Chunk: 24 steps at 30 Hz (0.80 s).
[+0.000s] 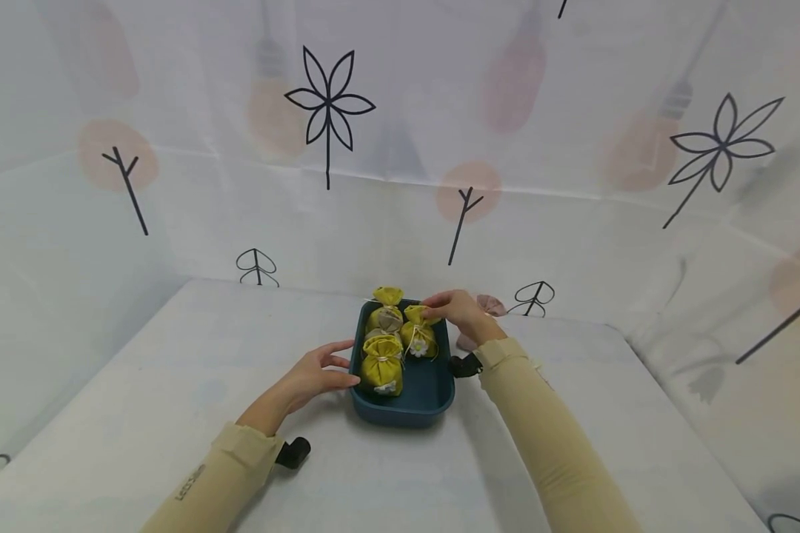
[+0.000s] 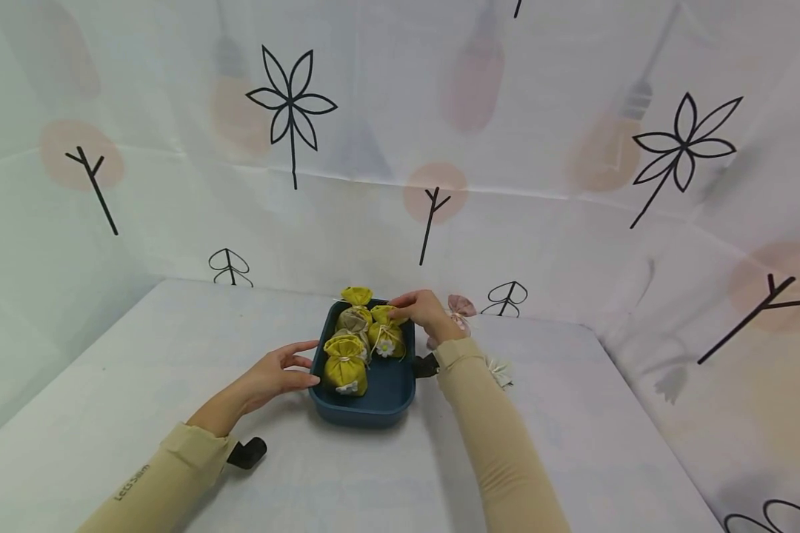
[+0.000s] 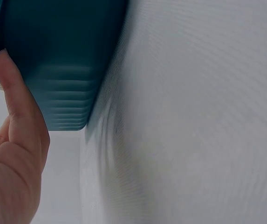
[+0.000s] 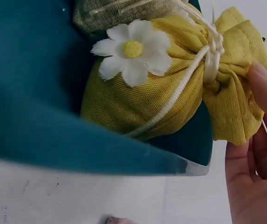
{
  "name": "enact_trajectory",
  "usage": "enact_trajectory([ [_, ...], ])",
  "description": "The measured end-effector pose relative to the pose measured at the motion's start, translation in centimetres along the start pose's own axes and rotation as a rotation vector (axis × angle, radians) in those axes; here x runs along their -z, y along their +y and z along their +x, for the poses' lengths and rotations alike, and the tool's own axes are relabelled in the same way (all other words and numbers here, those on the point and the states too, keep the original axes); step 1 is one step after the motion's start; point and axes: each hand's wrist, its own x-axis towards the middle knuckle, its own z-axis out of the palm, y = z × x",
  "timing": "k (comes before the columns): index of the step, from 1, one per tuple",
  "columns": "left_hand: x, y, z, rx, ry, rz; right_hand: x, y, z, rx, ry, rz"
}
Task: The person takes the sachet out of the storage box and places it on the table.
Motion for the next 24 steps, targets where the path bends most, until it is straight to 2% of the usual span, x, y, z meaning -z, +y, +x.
enact_trajectory([
  [7, -0.1, 0.1, -0.1, 0.004, 0.005, 0.006, -0.1, 0.0, -0.4, 0.008, -0.005, 0.005],
  [17, -0.2, 0.1, -0.4, -0.007, -0.004, 0.003, 0.2, -0.3, -1.2, -0.002, 0.044, 0.041],
  [24, -0.1, -0.1, -0.3, -0.014, -0.008, 0.002, 0.1, -0.7, -2.0, 0.030, 0.083, 0.078],
])
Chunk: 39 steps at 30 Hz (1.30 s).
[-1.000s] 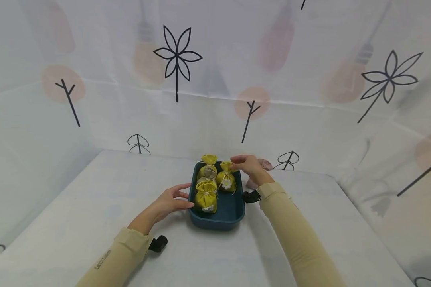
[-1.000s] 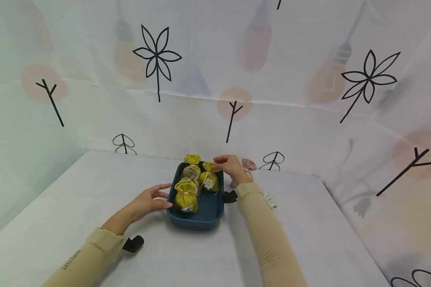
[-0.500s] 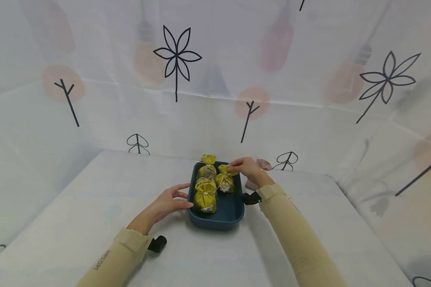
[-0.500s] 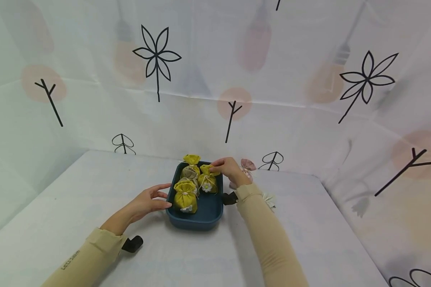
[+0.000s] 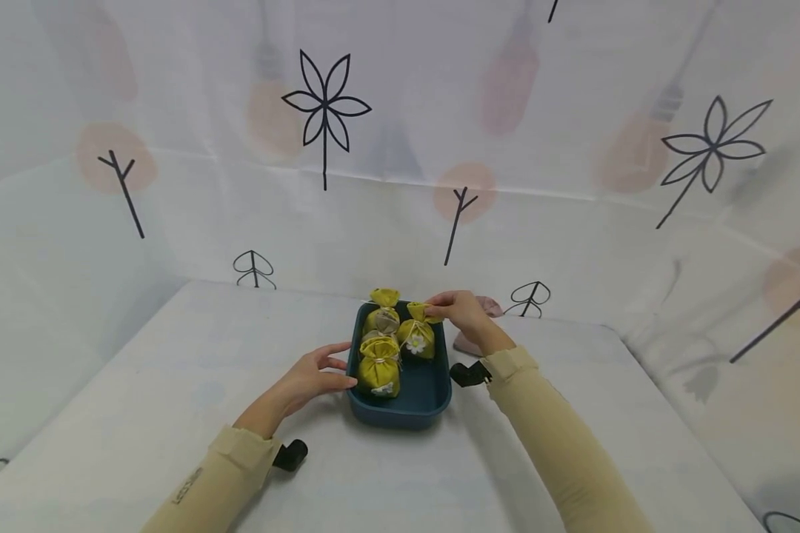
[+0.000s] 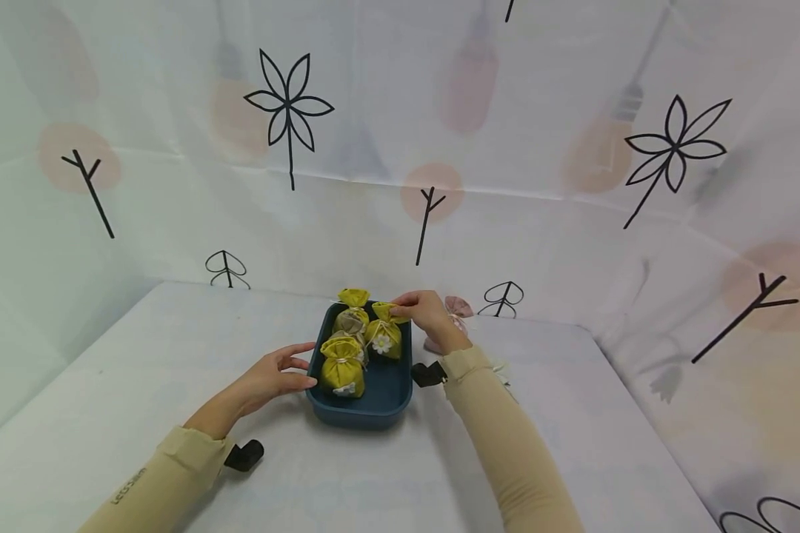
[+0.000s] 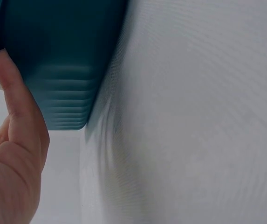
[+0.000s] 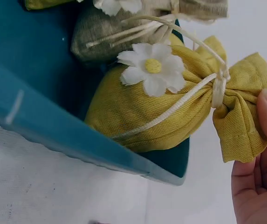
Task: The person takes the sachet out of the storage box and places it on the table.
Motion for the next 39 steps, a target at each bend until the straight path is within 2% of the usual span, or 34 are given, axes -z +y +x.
enact_trajectory([
  [6, 0.2, -0.1, 0.0, 0.008, -0.007, -0.002, -0.1, -0.8, -1.0, 0.025, 0.048, 0.042],
  [13, 0.2, 0.0, -0.3, 0.007, -0.019, -0.012, -0.2, -1.9, -2.5, 0.016, 0.123, 0.047],
  [16, 0.2, 0.2, -0.5, -0.008, -0.024, -0.014, -0.1, -2.4, -3.1, 0.018, 0.131, 0.027],
  [22, 0.3, 0.4, -0.6, 0.001, -0.023, -0.017, 0.1, -3.0, -4.2, 0.007, 0.146, 0.001],
  [31, 0.2, 0.6, -0.4, 0.006, -0.031, -0.024, 0.8, -3.5, -6.1, 0.030, 0.155, 0.091],
  [39, 0.3, 0.7, -0.5, 0.010, -0.047, -0.021, 1.7, -3.6, -7.6, 0.069, 0.210, 0.083],
])
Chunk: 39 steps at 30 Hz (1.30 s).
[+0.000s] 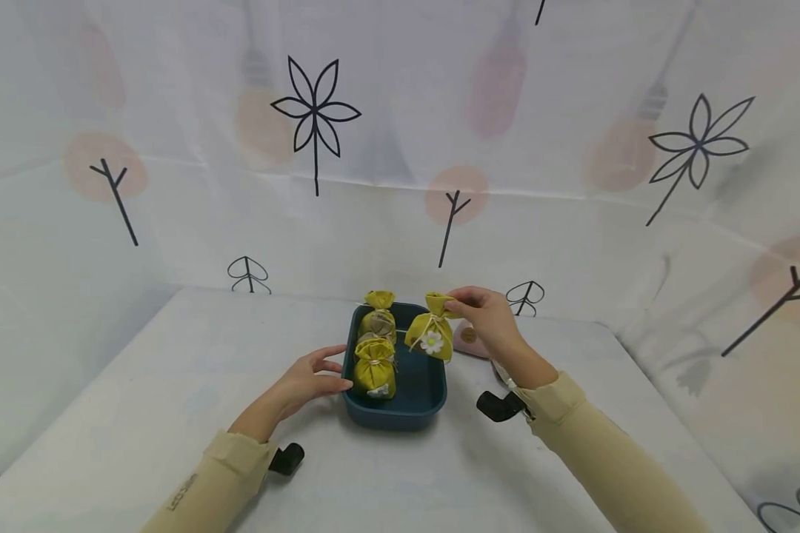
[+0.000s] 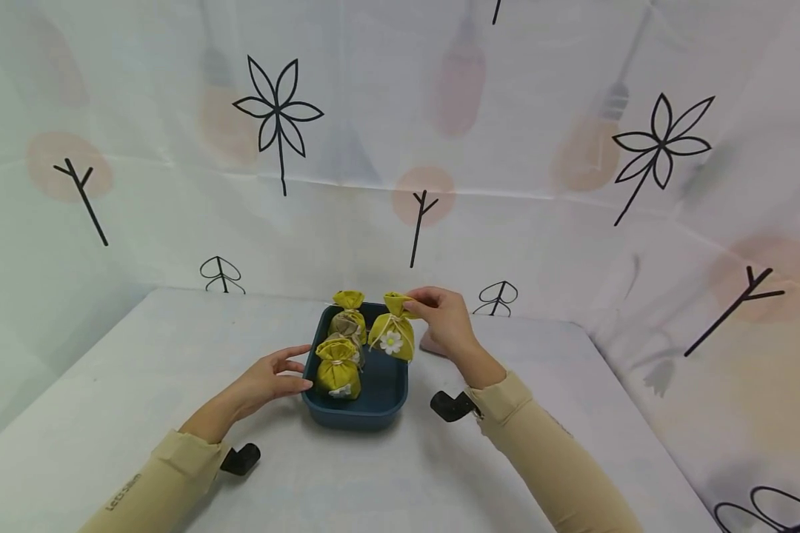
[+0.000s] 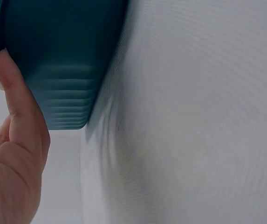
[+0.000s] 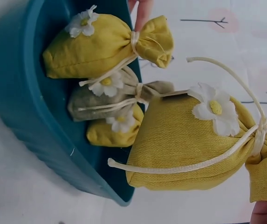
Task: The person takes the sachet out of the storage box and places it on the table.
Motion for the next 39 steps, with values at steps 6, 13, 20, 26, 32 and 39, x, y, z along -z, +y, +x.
enact_trajectory([
  [6, -0.1, 0.0, 0.0, -0.009, 0.006, -0.008, 1.0, 0.5, -0.9, 0.033, 0.032, 0.001],
  [13, -0.2, -0.1, 0.0, -0.008, 0.009, -0.010, 2.1, 1.3, -2.0, 0.051, 0.057, 0.002],
  [20, -0.1, -0.2, 0.0, -0.005, 0.016, 0.006, 3.4, 2.7, -2.5, 0.059, 0.079, -0.018],
  [26, -0.1, -0.1, 0.0, -0.005, 0.010, 0.002, 4.4, 4.4, -2.7, 0.045, 0.094, -0.036],
  [32, -0.3, 0.1, -0.1, -0.010, 0.018, 0.004, 5.0, 6.1, -2.4, 0.033, 0.109, -0.050],
  [39, -0.2, 0.2, -0.2, -0.008, 0.023, 0.007, 5.0, 7.4, -1.7, 0.021, 0.102, -0.013],
])
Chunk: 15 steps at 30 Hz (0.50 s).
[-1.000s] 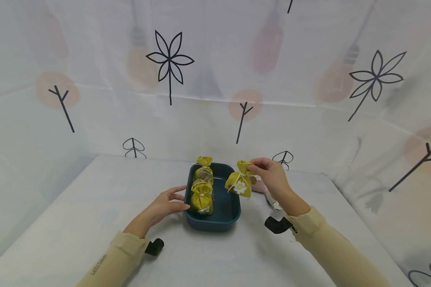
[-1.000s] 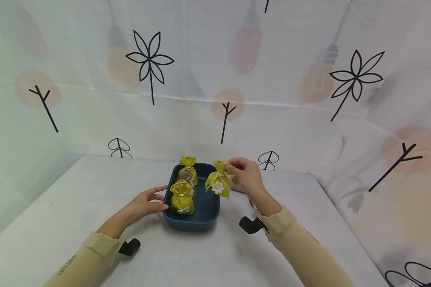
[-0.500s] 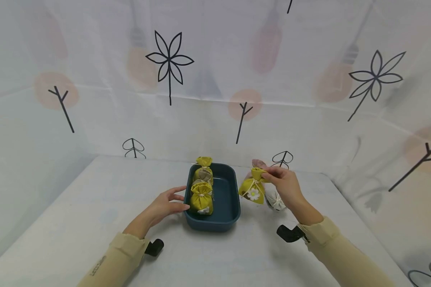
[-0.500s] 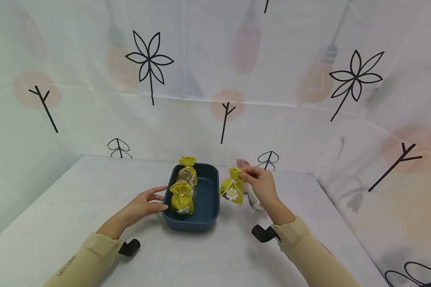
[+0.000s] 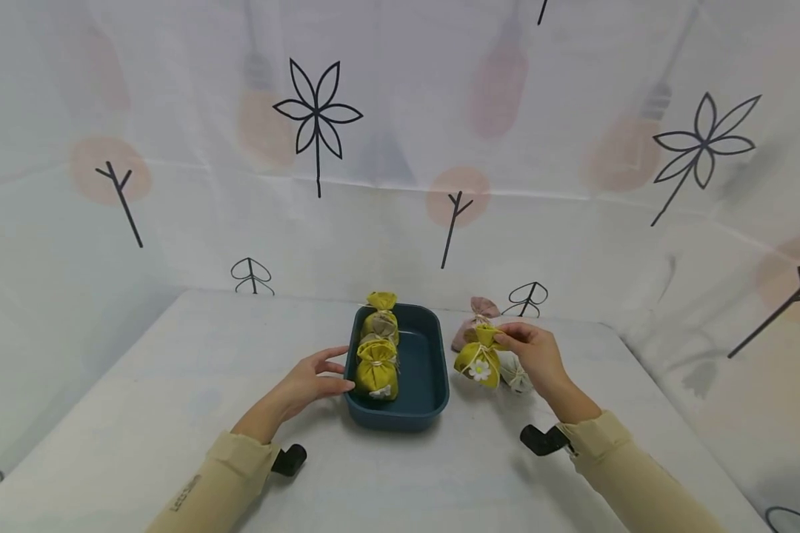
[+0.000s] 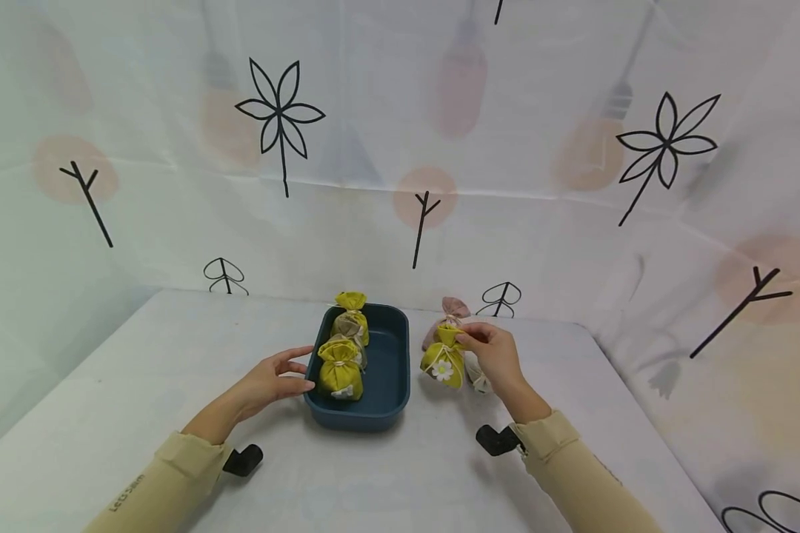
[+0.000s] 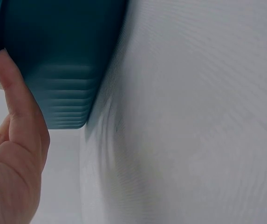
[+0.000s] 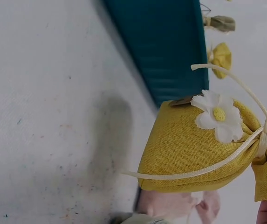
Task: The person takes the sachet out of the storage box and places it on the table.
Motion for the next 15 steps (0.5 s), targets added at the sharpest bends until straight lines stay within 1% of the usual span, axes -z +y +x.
enact_trajectory([
  [9, 0.0, 0.0, 0.0, 0.013, -0.001, -0.005, -0.1, 1.3, 0.9, -0.043, 0.005, -0.031],
  [15, 0.0, 0.0, 0.1, 0.008, 0.010, 0.000, 0.0, 1.7, 1.5, -0.027, 0.007, -0.033],
])
